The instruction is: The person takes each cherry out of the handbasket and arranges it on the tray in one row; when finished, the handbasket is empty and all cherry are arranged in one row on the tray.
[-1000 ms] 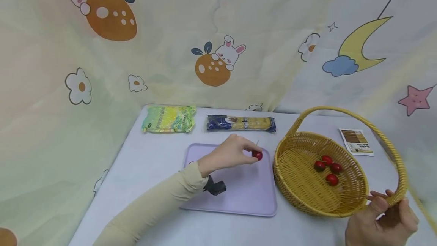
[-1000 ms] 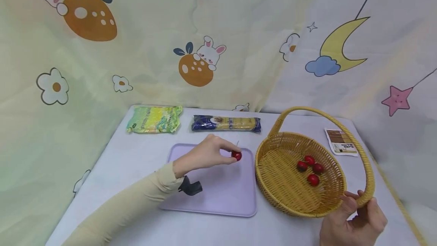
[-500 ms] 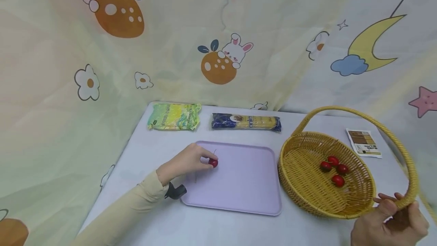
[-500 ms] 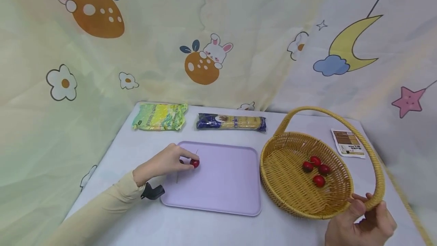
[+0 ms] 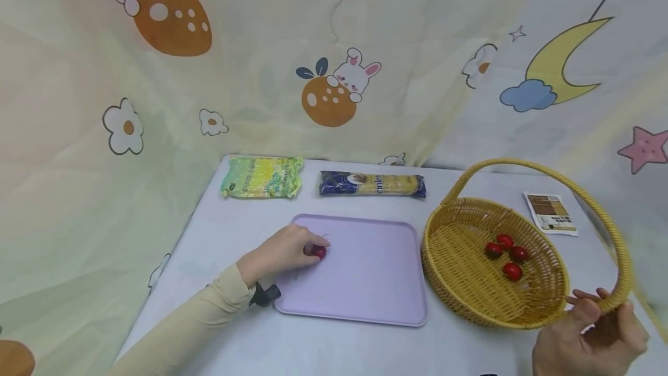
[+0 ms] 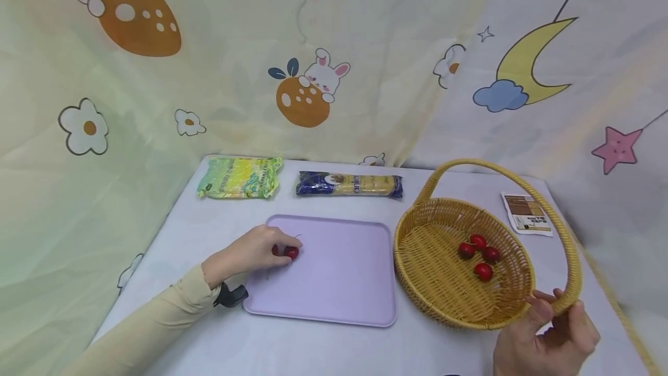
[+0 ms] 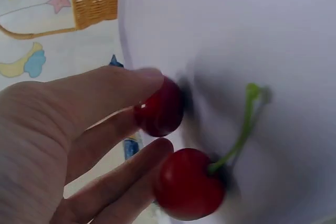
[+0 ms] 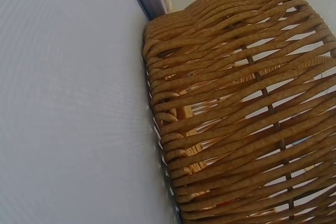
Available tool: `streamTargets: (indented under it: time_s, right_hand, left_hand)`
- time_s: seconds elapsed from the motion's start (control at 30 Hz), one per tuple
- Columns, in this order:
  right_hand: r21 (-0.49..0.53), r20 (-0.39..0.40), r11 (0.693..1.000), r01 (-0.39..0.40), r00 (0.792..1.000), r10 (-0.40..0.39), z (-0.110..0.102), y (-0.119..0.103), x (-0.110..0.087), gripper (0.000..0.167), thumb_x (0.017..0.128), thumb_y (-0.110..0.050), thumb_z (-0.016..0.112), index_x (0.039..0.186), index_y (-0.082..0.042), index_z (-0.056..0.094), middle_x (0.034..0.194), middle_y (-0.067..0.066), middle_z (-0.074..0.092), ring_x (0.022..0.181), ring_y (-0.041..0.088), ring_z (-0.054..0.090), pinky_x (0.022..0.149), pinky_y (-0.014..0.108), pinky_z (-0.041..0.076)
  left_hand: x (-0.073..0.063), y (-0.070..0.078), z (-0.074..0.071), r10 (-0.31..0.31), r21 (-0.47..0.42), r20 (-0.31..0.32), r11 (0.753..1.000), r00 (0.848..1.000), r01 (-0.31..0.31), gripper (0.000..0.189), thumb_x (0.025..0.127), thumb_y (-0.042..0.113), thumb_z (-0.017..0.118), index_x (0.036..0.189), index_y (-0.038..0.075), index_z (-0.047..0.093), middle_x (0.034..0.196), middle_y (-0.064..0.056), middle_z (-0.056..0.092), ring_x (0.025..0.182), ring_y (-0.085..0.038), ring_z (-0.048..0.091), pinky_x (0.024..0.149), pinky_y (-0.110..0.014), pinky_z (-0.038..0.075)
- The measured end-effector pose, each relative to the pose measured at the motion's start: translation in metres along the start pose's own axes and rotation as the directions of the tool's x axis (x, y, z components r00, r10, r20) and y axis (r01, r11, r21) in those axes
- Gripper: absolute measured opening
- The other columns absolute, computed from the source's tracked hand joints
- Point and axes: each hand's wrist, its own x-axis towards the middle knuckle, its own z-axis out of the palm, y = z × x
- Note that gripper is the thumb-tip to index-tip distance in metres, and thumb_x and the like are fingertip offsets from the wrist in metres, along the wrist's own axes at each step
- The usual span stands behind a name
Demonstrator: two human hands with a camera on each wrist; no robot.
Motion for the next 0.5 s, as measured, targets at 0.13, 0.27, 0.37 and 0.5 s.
streamTargets:
  time_s: [0.13, 0.27, 0.37, 0.5]
  right_hand:
    - [0.073, -0.034, 0.997, 0.039, 0.999, -0.037, 0.001, 0.006, 0.002, 0.037, 0.095, -0.014, 0.078, 0.105, 0.012, 0.053, 0.106, 0.017, 0.065, 0.082, 0.010, 0.066, 0.082, 0.016, 0.056]
    - [0.087, -0.057, 0.989, 0.118, 0.992, -0.114, 0.001, 0.015, 0.005, 0.044, 0.093, -0.018, 0.081, 0.101, 0.014, 0.052, 0.105, 0.020, 0.063, 0.083, 0.010, 0.066, 0.080, 0.016, 0.056]
    - [0.076, -0.066, 0.989, 0.130, 0.990, -0.126, 0.002, 0.017, 0.005, 0.048, 0.092, -0.022, 0.082, 0.099, 0.015, 0.052, 0.106, 0.022, 0.062, 0.083, 0.010, 0.066, 0.079, 0.015, 0.056]
    - [0.076, -0.079, 0.990, 0.115, 0.991, -0.109, 0.003, 0.013, 0.004, 0.048, 0.091, -0.021, 0.083, 0.099, 0.015, 0.053, 0.108, 0.023, 0.061, 0.083, 0.011, 0.067, 0.078, 0.015, 0.056]
  left_hand:
    - [0.001, 0.010, -0.009, 0.008, 0.059, -0.036, 0.998, 0.999, -0.006, 0.031, 0.087, 0.019, 0.085, 0.118, 0.016, 0.081, 0.113, -0.001, 0.080, 0.076, -0.009, 0.067, 0.071, -0.026, 0.056]
    - [0.009, 0.027, -0.026, 0.027, 0.028, -0.078, 0.999, 0.997, -0.024, 0.028, 0.091, 0.018, 0.083, 0.118, 0.013, 0.081, 0.103, -0.001, 0.082, 0.063, -0.005, 0.060, 0.065, -0.021, 0.050]
    - [0.022, 0.042, -0.034, 0.059, -0.037, -0.116, 0.997, 0.992, -0.064, 0.027, 0.093, 0.020, 0.080, 0.120, 0.015, 0.080, 0.077, 0.004, 0.077, 0.049, 0.003, 0.044, 0.055, -0.017, 0.041]
    - [0.051, 0.065, -0.033, 0.134, -0.121, -0.167, 0.981, 0.977, -0.155, 0.030, 0.095, 0.024, 0.079, 0.124, 0.015, 0.079, 0.089, 0.001, 0.081, 0.047, 0.005, 0.034, 0.052, -0.017, 0.038]
